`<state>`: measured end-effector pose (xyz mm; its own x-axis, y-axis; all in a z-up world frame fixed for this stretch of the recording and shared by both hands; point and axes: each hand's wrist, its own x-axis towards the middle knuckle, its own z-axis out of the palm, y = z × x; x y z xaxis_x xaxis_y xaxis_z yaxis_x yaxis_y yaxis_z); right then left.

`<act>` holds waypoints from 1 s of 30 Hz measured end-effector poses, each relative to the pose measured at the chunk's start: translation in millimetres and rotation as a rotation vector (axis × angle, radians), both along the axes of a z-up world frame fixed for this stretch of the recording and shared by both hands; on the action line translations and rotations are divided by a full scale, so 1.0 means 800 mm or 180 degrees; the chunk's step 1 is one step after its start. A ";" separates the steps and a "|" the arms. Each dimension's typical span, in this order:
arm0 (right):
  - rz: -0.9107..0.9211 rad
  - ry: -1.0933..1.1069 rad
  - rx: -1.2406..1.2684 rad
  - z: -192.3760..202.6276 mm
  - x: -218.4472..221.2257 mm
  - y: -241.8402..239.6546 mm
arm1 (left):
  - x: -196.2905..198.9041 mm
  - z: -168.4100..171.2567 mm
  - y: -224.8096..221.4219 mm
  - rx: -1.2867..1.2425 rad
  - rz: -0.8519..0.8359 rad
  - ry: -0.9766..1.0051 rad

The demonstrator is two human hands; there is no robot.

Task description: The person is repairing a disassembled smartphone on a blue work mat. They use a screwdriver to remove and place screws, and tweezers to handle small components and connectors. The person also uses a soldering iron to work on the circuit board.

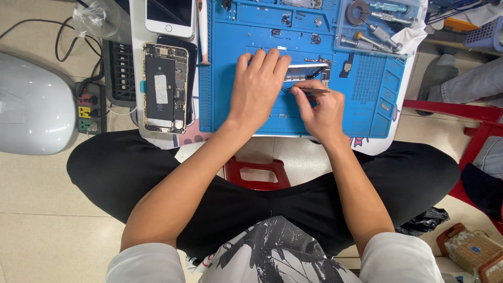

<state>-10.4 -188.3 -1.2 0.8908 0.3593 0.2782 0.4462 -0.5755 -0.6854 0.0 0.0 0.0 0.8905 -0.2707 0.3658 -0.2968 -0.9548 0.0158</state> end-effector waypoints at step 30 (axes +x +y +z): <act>0.0019 -0.0094 0.0012 -0.002 0.000 -0.001 | 0.000 0.006 0.001 -0.0195 -0.0053 0.0039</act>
<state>-10.1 -188.9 -2.9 0.8800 0.3636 0.3056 0.4696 -0.5701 -0.6741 0.1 0.8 5.1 0.8906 -0.2629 0.3712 -0.3120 -0.9469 0.0780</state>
